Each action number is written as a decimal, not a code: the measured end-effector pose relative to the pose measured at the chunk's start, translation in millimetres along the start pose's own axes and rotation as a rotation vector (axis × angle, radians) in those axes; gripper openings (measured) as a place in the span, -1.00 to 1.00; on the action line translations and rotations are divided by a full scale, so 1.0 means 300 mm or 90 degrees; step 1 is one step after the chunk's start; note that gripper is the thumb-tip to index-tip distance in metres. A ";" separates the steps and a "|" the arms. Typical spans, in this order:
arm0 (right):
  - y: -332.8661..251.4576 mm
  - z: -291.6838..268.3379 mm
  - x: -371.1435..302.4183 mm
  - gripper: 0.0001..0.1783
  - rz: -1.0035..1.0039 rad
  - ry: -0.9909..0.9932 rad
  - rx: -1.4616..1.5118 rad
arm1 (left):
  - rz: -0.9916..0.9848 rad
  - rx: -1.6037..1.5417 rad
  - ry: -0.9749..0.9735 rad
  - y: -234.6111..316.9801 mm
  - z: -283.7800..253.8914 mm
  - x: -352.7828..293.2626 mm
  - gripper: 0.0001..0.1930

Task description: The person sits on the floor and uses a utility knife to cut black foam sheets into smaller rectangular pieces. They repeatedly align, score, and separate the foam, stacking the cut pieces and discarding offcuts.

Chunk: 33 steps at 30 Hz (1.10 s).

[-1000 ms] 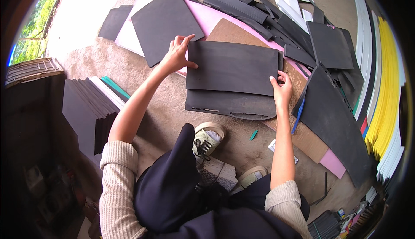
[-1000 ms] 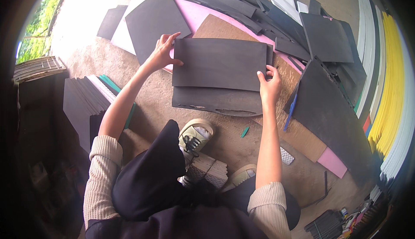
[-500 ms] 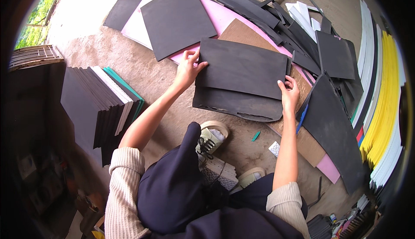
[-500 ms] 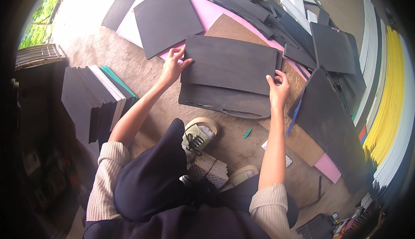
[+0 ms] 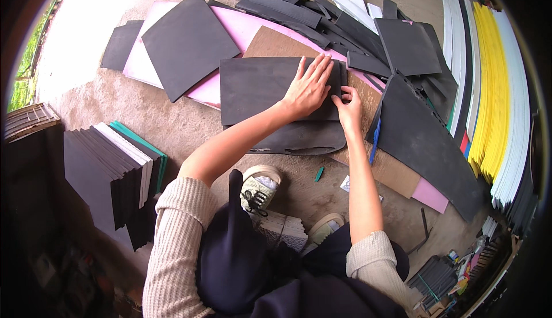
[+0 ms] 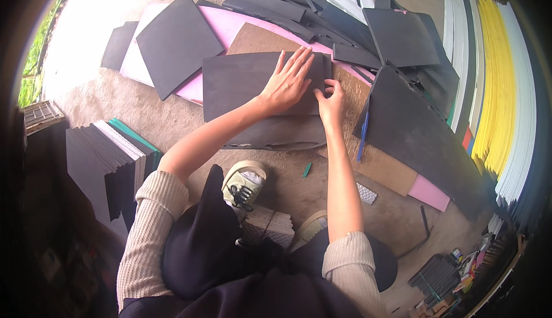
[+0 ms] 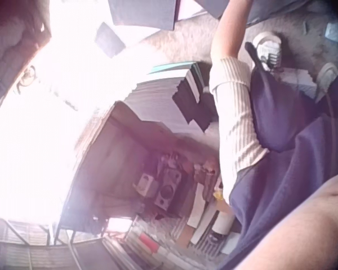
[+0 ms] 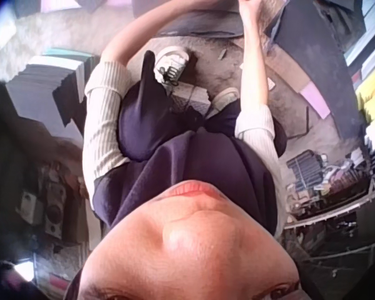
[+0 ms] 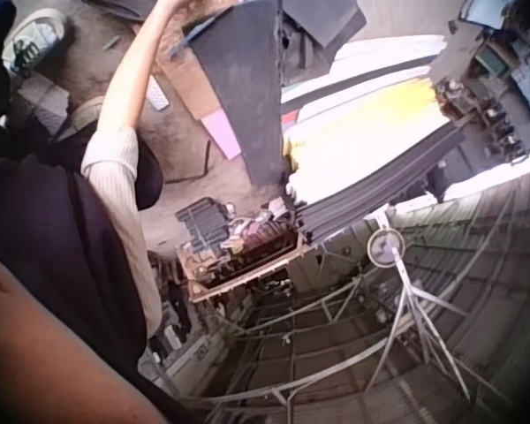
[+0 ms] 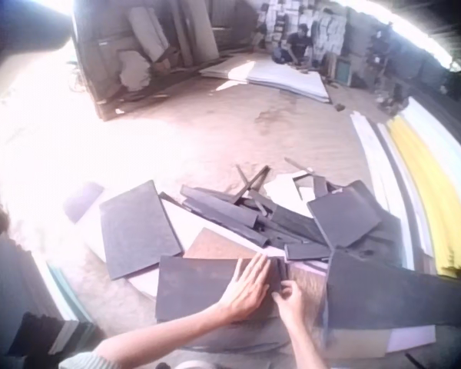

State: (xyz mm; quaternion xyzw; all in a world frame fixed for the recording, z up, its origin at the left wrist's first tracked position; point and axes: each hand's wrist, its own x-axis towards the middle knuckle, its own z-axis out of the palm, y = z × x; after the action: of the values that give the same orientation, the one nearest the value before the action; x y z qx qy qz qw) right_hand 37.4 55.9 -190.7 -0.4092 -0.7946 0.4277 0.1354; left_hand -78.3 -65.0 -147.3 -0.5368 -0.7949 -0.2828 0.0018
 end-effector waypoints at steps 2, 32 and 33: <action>-0.033 0.008 -0.016 -0.59 0.008 -0.002 -0.005 | 0.002 0.041 -0.039 -0.008 0.037 -0.010 -0.39; 0.125 -0.394 -0.259 -0.49 0.157 0.075 -0.285 | -0.038 0.113 -0.147 0.041 0.025 0.012 -0.23; 0.142 -0.401 -0.267 -0.50 0.165 0.068 -0.244 | -0.036 0.110 -0.145 0.043 0.028 0.017 -0.23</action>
State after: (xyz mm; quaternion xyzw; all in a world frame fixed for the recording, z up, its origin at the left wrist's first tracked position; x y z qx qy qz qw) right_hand 178.4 75.8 -141.7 -0.5479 -0.7939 0.2604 0.0410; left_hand -66.9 -53.5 -146.9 -0.5408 -0.8261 -0.1505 -0.0499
